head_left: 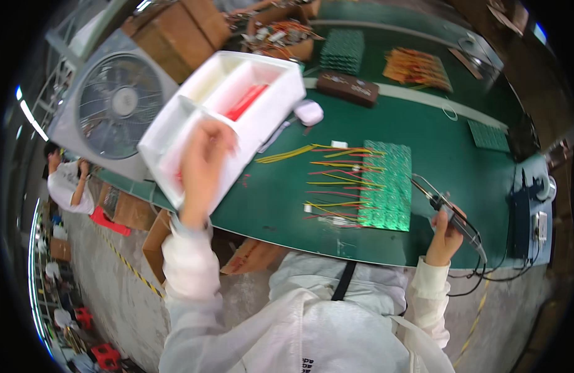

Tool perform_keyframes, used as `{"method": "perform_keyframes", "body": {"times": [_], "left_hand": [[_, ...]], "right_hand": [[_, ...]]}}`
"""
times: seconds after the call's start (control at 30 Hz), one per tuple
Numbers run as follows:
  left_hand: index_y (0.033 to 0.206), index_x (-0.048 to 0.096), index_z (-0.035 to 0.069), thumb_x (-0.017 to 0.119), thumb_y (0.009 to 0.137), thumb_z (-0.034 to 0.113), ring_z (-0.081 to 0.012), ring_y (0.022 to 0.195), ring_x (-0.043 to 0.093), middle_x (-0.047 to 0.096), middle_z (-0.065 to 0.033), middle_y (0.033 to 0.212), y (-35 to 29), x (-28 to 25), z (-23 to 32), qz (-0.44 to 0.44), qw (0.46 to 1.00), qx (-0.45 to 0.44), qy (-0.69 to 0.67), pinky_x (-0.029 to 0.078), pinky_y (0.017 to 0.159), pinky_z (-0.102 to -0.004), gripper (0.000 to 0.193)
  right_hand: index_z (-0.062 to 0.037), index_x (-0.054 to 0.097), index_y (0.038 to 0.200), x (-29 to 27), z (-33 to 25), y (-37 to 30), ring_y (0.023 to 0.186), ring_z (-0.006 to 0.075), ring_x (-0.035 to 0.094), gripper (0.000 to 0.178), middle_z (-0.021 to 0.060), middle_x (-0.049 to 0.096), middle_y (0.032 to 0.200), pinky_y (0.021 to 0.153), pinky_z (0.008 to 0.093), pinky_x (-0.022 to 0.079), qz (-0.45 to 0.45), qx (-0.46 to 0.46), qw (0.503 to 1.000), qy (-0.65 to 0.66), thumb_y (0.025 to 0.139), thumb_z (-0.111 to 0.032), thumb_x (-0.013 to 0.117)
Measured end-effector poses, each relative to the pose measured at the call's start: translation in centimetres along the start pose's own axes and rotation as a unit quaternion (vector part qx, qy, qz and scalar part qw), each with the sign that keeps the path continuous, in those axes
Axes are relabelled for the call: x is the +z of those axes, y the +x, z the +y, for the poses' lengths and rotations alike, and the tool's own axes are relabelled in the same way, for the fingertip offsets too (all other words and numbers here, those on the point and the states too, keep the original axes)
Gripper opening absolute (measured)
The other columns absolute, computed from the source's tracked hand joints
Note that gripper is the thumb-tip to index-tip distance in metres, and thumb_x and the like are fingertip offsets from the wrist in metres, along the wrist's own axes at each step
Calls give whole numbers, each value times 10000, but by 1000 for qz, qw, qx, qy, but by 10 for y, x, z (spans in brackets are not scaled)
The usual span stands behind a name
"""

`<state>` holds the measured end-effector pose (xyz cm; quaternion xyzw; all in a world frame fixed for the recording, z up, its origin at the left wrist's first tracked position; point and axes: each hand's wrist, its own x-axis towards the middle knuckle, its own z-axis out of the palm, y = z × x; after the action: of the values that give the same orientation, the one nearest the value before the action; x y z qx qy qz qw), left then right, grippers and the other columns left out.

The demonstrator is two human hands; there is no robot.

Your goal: The person solders wires onto a circuit board, picking up wires from a container by hand and attaching them to the board using a soldering iron.

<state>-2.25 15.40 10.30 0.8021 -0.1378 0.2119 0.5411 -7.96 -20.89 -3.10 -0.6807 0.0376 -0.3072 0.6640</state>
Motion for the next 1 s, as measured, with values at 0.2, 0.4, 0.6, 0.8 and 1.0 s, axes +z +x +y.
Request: {"method": "perform_keyframes", "body": {"times": [0.2,0.4,0.6,0.8,1.0], "left_hand": [[815,515,20,571,734,-29,-147,658,499,519,-62,765,-86,138,1,-119,992,-29,23,393,553,-246,110],[799,532,22,605,687,-43,-203,680,517,523,-65,755,-77,178,-15,-125,989,35,66,411,581,-287,148],[765,575,30,646,658,-24,-182,679,521,521,-47,743,-70,183,-20,-158,984,14,80,415,575,-273,138],[754,581,31,647,638,-47,-140,653,519,515,-35,733,-70,185,-26,-156,985,-13,69,412,528,-236,155],[749,574,27,636,633,-61,-127,642,515,507,-30,729,-71,185,-30,-155,986,-24,59,412,528,-226,159]], "right_hand": [[2,472,990,-3,-10,9,614,74,477,238,41,510,774,541,179,402,-64,37,997,16,779,-36,577],[6,475,902,-13,-15,13,632,112,452,239,67,475,739,579,221,375,-119,49,992,8,748,-123,606],[11,483,837,-13,-10,16,646,143,436,283,85,479,724,591,264,354,-135,1,991,12,706,-204,611],[7,481,836,-15,-4,14,632,147,433,264,103,493,741,587,262,349,-161,-5,987,9,707,-191,598],[6,479,842,-12,-4,15,632,148,435,266,106,496,749,585,265,349,-180,6,984,7,701,-185,601]]}}
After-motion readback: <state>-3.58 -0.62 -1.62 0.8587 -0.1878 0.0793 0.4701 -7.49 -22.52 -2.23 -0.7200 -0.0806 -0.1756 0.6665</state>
